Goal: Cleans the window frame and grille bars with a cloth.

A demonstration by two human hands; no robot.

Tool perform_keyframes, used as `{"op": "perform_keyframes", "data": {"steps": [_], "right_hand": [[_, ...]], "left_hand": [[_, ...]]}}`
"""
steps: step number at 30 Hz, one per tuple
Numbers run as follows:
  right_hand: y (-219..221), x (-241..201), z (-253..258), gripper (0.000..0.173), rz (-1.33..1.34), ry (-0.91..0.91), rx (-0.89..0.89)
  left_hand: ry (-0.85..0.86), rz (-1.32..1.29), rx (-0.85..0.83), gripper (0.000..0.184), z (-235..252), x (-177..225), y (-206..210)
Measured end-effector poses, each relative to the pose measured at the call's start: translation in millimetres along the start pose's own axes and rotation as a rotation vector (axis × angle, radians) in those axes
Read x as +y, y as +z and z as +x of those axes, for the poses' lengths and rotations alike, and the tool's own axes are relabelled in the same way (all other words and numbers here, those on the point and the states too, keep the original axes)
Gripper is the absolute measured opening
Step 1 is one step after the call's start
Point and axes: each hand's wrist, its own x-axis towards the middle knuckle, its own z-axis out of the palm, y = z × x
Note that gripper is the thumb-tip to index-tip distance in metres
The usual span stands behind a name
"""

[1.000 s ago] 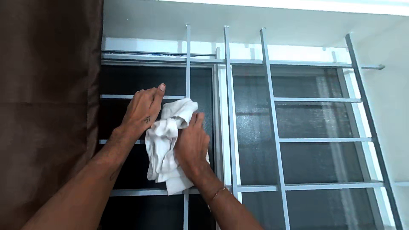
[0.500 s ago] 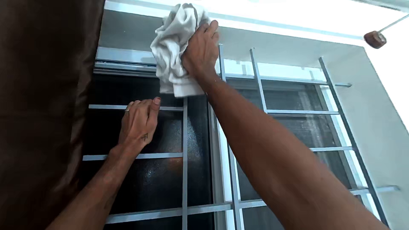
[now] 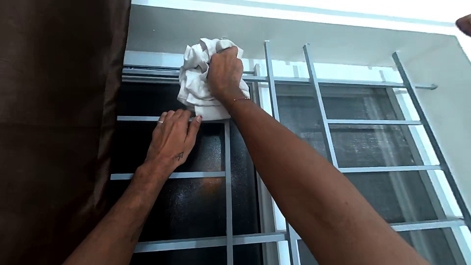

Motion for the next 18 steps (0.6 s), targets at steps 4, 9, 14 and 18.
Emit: {"op": "perform_keyframes", "data": {"steps": [4, 9, 14, 18], "right_hand": [[5, 0, 34, 0.040, 0.039, 0.010, -0.020], [-3, -3, 31, 0.037, -0.018, -0.027, -0.068], [-10, 8, -4, 0.027, -0.033, -0.168, -0.007], [-9, 15, -28, 0.020, 0.035, -0.138, 0.027]], "left_hand": [[0.015, 0.020, -0.008, 0.058, -1, -6, 2], [0.021, 0.087, 0.030, 0.052, 0, -6, 9], [0.019, 0.107, -0.014, 0.048, 2, -2, 5], [-0.010, 0.095, -0.106, 0.042, 4, 2, -5]]}}
